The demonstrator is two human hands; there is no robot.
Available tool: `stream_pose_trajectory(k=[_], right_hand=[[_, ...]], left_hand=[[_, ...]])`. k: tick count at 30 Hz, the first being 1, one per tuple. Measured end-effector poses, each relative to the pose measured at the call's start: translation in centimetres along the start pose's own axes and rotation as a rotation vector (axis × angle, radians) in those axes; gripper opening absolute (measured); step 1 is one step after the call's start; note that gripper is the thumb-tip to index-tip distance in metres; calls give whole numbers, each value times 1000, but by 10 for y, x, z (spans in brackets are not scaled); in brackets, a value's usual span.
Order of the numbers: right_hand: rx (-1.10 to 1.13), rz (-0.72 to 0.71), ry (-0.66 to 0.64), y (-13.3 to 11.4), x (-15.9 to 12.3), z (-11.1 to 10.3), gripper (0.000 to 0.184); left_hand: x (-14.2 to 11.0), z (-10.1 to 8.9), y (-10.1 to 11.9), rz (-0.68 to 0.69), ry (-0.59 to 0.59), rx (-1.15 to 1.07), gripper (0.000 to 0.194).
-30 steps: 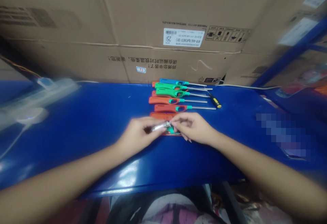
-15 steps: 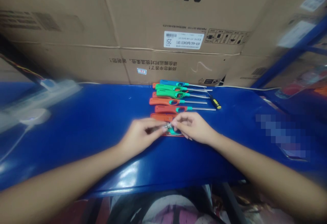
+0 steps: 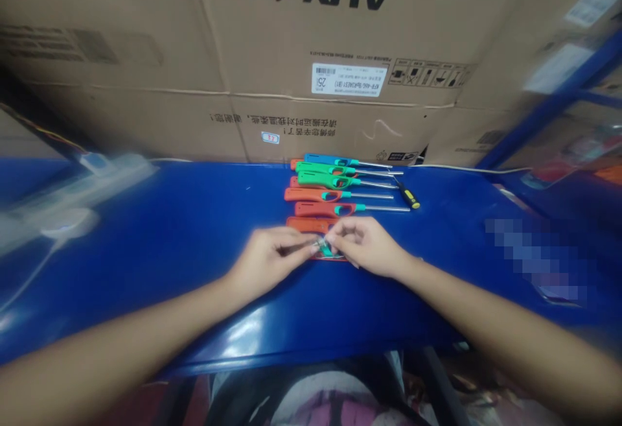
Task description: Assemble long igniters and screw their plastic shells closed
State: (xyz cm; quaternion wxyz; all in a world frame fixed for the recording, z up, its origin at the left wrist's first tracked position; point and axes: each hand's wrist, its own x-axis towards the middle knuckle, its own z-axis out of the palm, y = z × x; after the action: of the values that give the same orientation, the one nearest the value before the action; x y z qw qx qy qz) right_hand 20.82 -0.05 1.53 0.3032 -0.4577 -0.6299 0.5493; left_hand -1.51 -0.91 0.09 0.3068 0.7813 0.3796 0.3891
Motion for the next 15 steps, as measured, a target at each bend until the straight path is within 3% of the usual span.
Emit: stream_pose_trajectory(k=[6,9,12,15], right_hand=[[-111,-44,-50,-7,-5,-7,29],[-298,-217,-32,-13,-8,-15,24],[-583,-436,-65,-20,-12,-25,17],[-831,-497,-168,-25,-16,-32,16]], left_hand=[[2,-5,5,32,-11,60,19],[3,-13,7,64,-57,87,27],[5,-23,9,146,-154,183,22],[8,-32,11,209,-278,270,20]])
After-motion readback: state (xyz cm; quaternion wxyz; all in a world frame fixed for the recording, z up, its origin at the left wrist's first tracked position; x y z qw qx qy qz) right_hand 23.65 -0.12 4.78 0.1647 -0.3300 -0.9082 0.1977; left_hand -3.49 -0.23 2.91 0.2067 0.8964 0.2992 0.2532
